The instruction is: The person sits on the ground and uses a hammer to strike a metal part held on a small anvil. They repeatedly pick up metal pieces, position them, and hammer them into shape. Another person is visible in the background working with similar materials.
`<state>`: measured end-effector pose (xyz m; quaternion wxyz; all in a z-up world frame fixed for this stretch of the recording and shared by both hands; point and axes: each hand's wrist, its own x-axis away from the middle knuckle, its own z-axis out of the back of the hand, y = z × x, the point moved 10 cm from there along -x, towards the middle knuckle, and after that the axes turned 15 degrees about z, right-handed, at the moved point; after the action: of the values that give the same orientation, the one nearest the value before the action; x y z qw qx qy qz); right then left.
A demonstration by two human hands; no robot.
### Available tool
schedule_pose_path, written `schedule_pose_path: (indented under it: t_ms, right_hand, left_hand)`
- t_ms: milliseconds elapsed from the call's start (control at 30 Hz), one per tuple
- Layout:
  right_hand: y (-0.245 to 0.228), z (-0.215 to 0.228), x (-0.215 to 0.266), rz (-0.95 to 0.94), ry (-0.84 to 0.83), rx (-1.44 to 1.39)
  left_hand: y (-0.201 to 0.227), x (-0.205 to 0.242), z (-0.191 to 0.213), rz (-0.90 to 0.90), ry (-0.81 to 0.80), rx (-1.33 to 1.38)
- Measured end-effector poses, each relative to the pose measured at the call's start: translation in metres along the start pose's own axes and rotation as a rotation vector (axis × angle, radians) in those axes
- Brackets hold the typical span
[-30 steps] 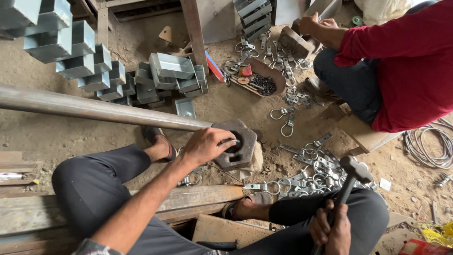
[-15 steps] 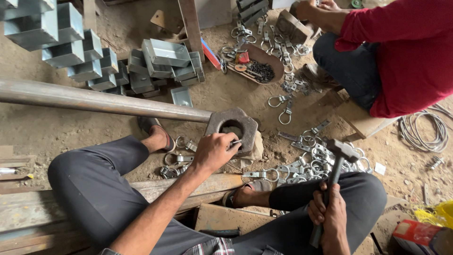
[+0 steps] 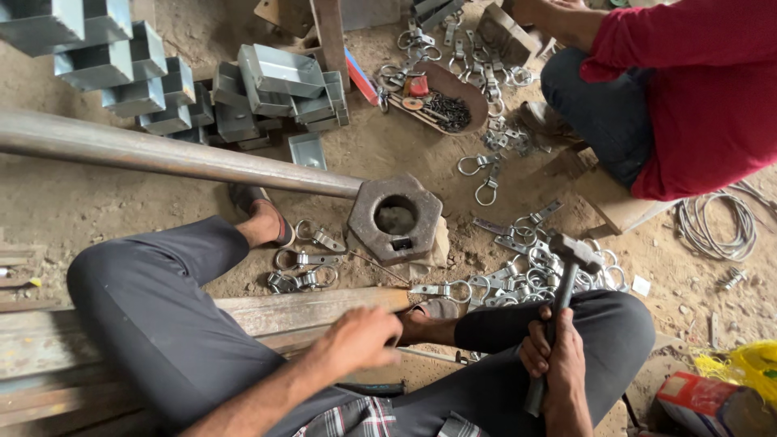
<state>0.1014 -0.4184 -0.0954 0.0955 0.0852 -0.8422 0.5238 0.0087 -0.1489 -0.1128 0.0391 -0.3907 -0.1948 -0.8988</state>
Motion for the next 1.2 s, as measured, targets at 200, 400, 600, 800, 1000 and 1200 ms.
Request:
schedule_pose_path:
  t_ms: [200,400,600,800,1000,1200]
  right_hand:
    - [0.0,0.002,0.008,-0.02,0.0,0.111]
    - [-0.007,-0.003,0.02,-0.036,0.01,0.251]
    - [-0.01,-0.007,0.021,0.004,0.007,0.305]
    - [-0.004,0.005,0.018,-0.026,0.047,0.274]
    - [0.003,0.009,0.011,-0.005,0.005,0.167]
    - [0.008,0.013,0.008,-0.014,0.006,0.154]
  left_hand:
    - [0.027,0.014,-0.062,-0.137,0.155,-0.398]
    - [0.041,0.042,-0.067,-0.186,0.42,-0.534]
    - [-0.019,0.007,-0.015,0.017,0.096,0.376]
    - [-0.057,0.015,0.111,-0.178,0.437,0.951]
    - [-0.049,0.02,0.189,-0.375,0.868,0.915]
    - [-0.022,-0.008,0.184,-0.207,0.824,0.687]
